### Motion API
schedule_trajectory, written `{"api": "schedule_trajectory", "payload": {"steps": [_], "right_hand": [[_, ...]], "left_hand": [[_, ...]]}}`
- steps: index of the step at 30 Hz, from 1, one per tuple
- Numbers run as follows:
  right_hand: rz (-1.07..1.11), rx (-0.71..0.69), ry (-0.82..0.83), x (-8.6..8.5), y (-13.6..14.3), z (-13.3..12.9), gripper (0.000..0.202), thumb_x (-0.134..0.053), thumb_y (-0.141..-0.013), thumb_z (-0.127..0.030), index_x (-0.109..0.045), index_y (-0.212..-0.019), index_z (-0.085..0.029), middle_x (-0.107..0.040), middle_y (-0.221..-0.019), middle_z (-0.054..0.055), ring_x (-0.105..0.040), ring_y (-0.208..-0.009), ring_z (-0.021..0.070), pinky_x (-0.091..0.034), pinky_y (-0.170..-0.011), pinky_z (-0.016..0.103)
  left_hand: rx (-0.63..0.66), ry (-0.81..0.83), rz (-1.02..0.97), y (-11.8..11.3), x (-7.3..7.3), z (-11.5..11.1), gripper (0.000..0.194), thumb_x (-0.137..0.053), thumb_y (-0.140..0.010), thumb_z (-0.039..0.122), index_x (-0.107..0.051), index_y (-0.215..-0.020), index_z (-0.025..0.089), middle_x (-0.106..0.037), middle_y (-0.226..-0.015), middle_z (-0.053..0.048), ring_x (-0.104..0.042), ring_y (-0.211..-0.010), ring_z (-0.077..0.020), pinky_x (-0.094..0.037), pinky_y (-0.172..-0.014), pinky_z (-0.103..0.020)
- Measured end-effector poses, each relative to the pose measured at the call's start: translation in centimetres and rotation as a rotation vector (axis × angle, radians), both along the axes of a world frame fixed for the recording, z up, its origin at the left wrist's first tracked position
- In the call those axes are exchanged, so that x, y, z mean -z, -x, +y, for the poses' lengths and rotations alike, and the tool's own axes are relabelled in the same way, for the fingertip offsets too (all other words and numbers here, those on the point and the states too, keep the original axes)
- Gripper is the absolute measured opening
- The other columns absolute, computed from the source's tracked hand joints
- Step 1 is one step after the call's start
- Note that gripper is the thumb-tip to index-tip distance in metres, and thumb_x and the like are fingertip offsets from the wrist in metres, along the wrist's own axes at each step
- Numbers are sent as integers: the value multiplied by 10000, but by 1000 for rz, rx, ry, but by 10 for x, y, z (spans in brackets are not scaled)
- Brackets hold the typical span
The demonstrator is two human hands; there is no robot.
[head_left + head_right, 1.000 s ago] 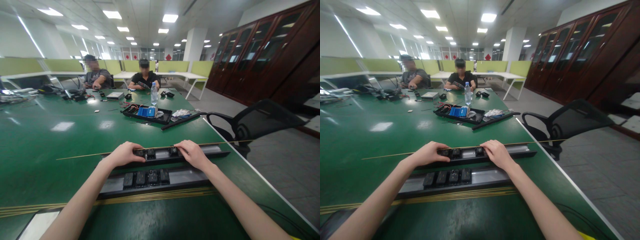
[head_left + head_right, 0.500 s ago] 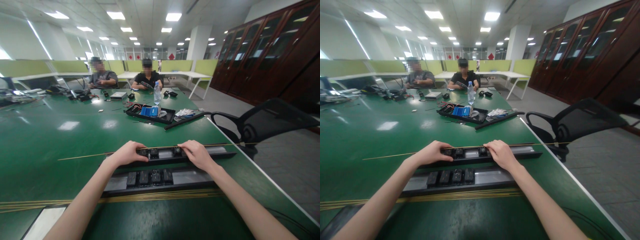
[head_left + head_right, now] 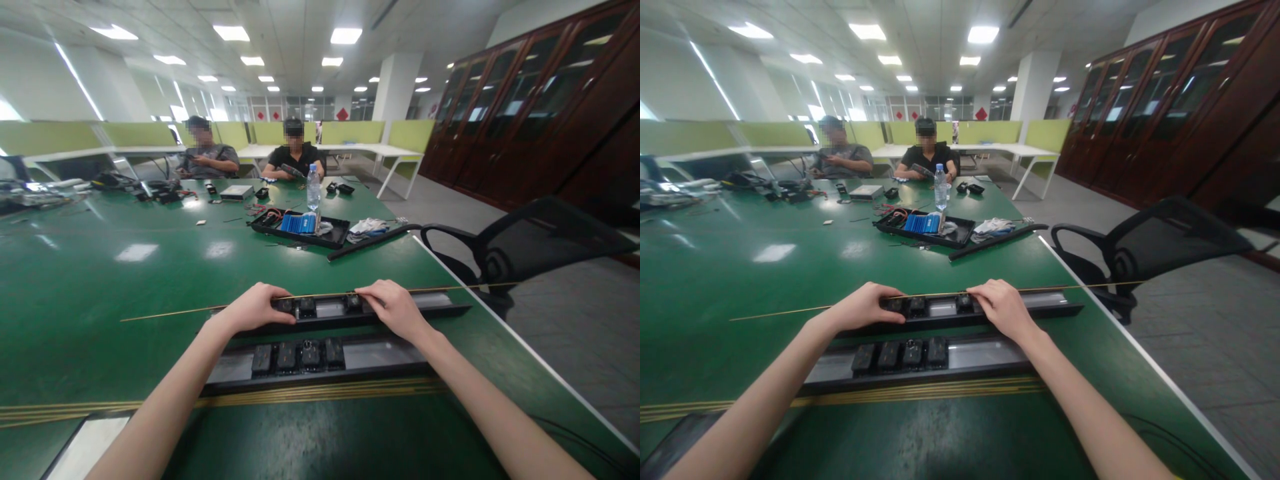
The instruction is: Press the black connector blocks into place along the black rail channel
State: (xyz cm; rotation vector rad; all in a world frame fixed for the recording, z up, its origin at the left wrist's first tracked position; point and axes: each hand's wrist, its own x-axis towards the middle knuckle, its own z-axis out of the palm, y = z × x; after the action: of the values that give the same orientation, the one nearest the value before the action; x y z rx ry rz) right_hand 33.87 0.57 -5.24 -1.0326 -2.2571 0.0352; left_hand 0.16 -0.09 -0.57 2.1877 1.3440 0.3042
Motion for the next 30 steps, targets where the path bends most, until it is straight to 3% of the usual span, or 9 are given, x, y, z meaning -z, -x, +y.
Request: {"api": "schedule_trajectory", "payload": {"steps": [30], "right_hand": [[-70,-19,92,-5,-32,15,195,-568,-938,-247,-737,-1035,-253,-751,-967,39,-679,-880,202,-529,-788,348]], "left_hand": [[22,3,-30,2,3,2,502,-742,-710,514,-753,-1119,223,-773,-999,-20,-685,-898,-233,-477,-773,-269]]}}
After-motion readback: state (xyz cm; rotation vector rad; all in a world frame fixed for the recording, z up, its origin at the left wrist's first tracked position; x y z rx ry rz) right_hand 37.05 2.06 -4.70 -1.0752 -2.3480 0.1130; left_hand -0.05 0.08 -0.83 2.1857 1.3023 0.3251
